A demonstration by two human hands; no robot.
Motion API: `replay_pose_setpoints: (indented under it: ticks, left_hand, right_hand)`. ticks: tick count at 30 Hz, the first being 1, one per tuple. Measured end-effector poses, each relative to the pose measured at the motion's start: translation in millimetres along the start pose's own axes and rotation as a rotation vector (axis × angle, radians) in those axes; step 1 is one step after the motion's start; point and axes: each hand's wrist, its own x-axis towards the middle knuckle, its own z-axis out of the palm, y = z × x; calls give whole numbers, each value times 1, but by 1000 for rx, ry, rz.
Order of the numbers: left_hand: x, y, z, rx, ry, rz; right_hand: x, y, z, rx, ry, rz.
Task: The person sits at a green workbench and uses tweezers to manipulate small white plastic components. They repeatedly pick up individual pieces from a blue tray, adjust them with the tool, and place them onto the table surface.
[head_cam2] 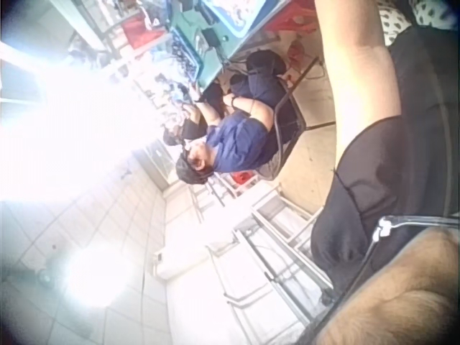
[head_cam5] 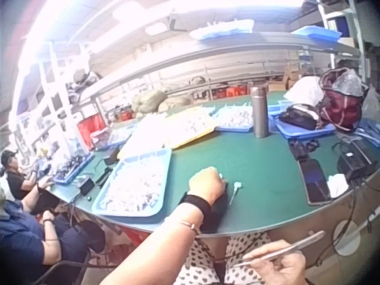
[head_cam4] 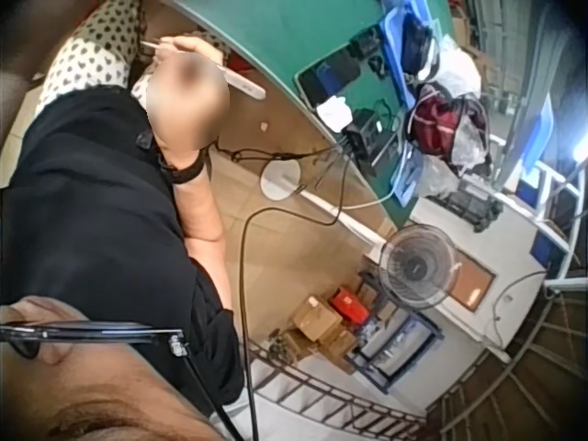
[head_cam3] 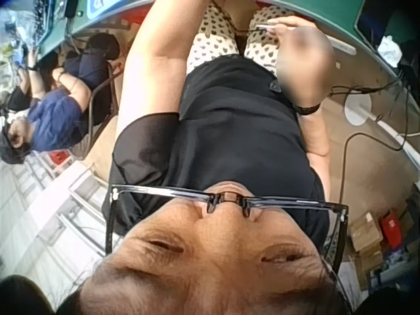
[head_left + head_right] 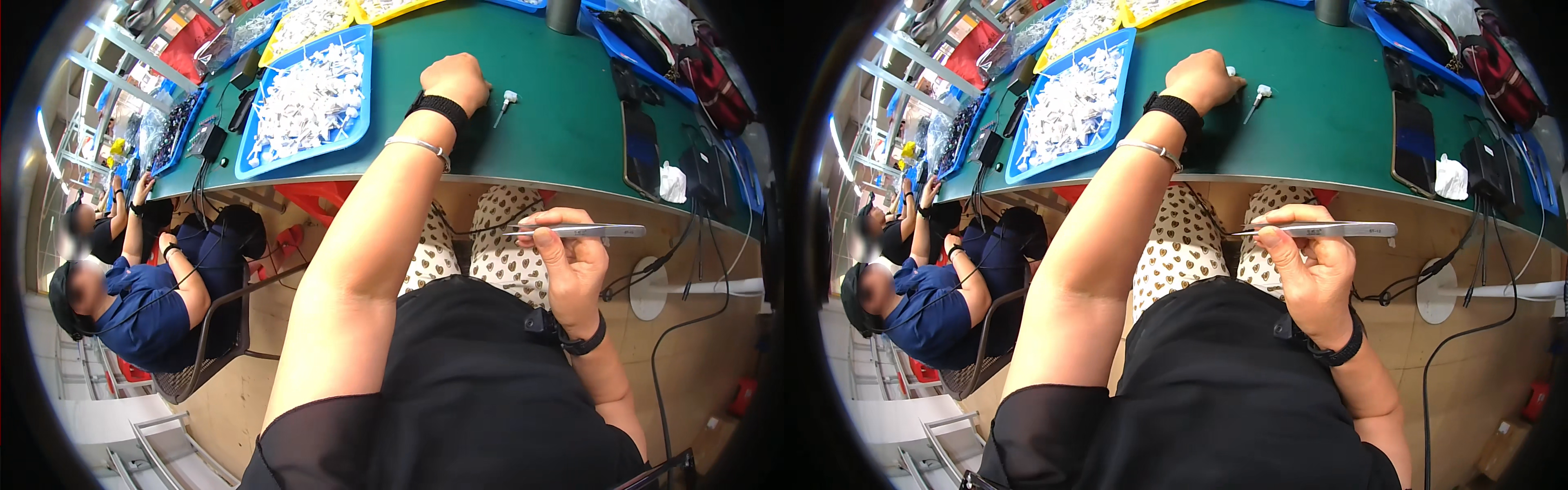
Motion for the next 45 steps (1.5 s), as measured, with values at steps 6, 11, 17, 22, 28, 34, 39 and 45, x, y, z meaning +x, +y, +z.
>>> replay_pose_setpoints:
  ticks: [6, 11, 17, 22, 28, 34, 39, 45]
  left_hand:
    - [-24, -33, -6, -284, 180, 174]
    - [-157, -46, -24, -1203, -107, 70]
    - [-254, -54, 27, -1195, -118, 44]
    - [-272, -59, 51, -1127, 37, 159]
    - [-275, -63, 57, -1001, 180, 227]
    - [-277, -65, 57, -979, 172, 239]
    - [-278, -64, 57, -936, 174, 234]
    - [-275, -62, 58, -869, 236, 282]
  right_hand:
    - [1, -1, -1, -1, -3, 10]
    - [0, 4, 6, 111, -10, 3]
    - [-12, 18, 20, 115, -63, 95]
    - [-26, 27, 34, -14, -114, 82]
    - [-27, 33, 41, -122, -135, 72]
    - [-28, 35, 44, -100, -130, 136]
    - [-28, 37, 42, -103, -146, 135]
    - [-28, 37, 42, -122, -118, 154]
